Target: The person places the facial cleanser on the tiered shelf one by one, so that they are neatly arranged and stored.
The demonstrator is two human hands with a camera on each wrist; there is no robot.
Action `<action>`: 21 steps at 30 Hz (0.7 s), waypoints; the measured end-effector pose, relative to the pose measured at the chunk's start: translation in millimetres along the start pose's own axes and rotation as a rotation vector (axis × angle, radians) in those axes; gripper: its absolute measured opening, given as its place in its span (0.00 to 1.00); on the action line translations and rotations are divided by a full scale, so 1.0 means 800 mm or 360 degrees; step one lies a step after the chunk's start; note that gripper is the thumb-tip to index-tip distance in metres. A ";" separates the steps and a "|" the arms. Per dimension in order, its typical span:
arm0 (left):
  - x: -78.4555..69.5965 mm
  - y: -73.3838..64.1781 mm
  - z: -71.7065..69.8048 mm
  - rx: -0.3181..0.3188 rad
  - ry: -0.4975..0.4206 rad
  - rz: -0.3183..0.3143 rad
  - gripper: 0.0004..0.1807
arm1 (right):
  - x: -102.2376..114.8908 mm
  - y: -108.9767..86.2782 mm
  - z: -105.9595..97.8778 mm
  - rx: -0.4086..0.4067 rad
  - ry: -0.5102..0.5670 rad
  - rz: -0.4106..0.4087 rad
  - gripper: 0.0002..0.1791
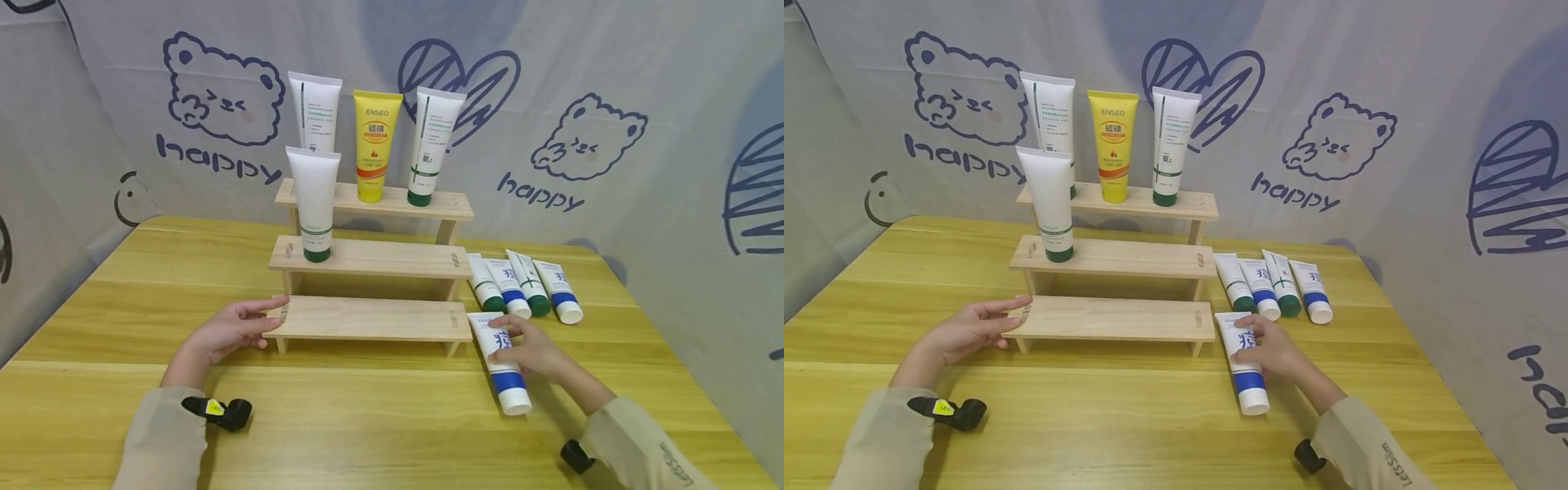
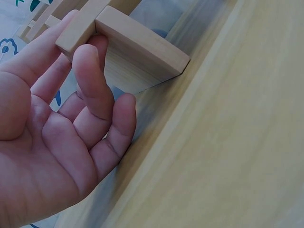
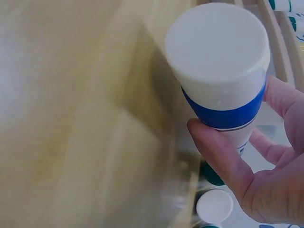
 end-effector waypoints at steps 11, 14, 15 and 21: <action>0.000 0.000 0.000 -0.0069 -0.0007 -0.0080 0.31 | 0.011 -0.003 -0.019 -0.0020 0.0158 -0.0027 0.35; 0.002 0.001 -0.001 -0.0069 -0.0005 -0.0083 0.31 | 0.012 -0.002 -0.022 -0.0012 0.0207 -0.0063 0.36; 0.002 0.001 -0.001 -0.0068 -0.0003 -0.0082 0.31 | 0.011 -0.001 -0.023 -0.0015 0.0224 -0.0072 0.36; 0.004 0.001 -0.002 -0.0064 -0.0003 -0.0072 0.30 | 0.016 -0.003 -0.028 -0.0074 0.0349 -0.0141 0.35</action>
Point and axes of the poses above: each hand's wrist, its own y-axis towards the middle knuckle, its own z-axis out of the palm, x = y × z, the point moved 6 cm from there along y, towards the middle knuckle, and after that the axes turned 15 degrees about z, right-handed, at the moved point
